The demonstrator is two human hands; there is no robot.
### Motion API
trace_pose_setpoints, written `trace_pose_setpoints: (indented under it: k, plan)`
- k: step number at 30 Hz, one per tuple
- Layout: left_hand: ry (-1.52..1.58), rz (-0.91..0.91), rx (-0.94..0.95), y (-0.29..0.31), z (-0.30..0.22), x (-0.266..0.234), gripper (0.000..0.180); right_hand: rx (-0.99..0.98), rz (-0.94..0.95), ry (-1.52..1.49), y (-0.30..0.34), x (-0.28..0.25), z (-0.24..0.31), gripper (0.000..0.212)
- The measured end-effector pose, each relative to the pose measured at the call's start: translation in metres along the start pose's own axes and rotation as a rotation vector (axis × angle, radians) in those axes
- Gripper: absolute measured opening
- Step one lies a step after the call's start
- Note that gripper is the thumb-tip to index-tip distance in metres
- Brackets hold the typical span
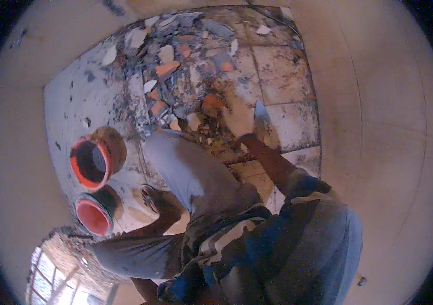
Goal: The person squats on a tiled floor and collects broken tile and concrete debris by hand, placing the pieces into several plastic buckets. The person repeatedly picks up fragments and transfers them into the buckets.
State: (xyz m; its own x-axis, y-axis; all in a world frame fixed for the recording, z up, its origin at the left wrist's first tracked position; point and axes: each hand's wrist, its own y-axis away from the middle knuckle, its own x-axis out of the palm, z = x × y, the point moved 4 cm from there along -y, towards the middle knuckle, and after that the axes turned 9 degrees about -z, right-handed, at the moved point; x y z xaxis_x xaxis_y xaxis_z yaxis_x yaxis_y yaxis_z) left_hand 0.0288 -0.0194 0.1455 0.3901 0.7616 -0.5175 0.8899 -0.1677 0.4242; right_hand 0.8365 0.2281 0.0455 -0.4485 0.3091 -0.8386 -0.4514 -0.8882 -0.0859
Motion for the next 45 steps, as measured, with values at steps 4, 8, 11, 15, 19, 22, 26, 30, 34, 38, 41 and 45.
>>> trace_pose_setpoints:
  k: [4, 8, 11, 15, 19, 22, 26, 30, 34, 38, 41, 45]
  plan:
    - [-0.115, 0.125, 0.073, 0.0, -0.065, 0.018, 0.055, 0.229, -0.062, 0.317, 0.067, -0.052, -0.107, 0.058]
    - [-0.223, 0.292, 0.192, -0.011, -0.149, 0.075, 0.064, 0.345, -0.022, 0.401, 0.107, -0.051, -0.161, 0.07]
    - [-0.35, 0.417, 0.284, 0.0, -0.204, 0.116, 0.071, 0.556, 0.291, 0.226, 0.129, -0.034, -0.195, 0.077]
    - [-0.625, 0.505, 0.462, 0.044, -0.268, 0.175, 0.074, 0.435, 0.101, 0.127, 0.116, -0.041, -0.207, 0.072]
    - [-0.844, 0.635, 0.585, 0.106, -0.297, 0.229, 0.077, 0.593, 0.066, 0.278, 0.032, -0.082, -0.24, 0.063]
    - [-0.871, 0.598, 0.628, 0.131, -0.311, 0.241, 0.073, 0.05, -0.341, 0.25, -0.101, -0.124, -0.247, 0.054]
    - [-0.825, 0.574, 0.619, 0.126, -0.312, 0.215, 0.066, 0.328, -0.309, 0.328, -0.218, -0.157, -0.292, 0.039]
    - [-0.861, 0.408, 0.47, 0.092, -0.284, 0.137, 0.051, 0.395, -0.312, 0.385, -0.272, -0.162, -0.318, 0.038]
    - [-0.749, 0.368, 0.313, 0.065, -0.221, 0.044, 0.061, 0.428, -0.205, 0.394, -0.293, -0.141, -0.338, 0.041]
    - [-0.717, 0.327, 0.168, 0.054, -0.16, -0.008, 0.062, 0.298, -0.157, 0.386, -0.297, -0.125, -0.349, 0.044]
    - [-0.704, 0.295, 0.107, 0.052, -0.137, -0.008, 0.062, 0.148, -0.166, 0.35, -0.282, -0.111, -0.346, 0.04]
    - [-0.659, 0.307, 0.081, 0.052, -0.129, 0.019, 0.062, 0.037, -0.106, 0.331, -0.228, -0.07, -0.313, 0.04]
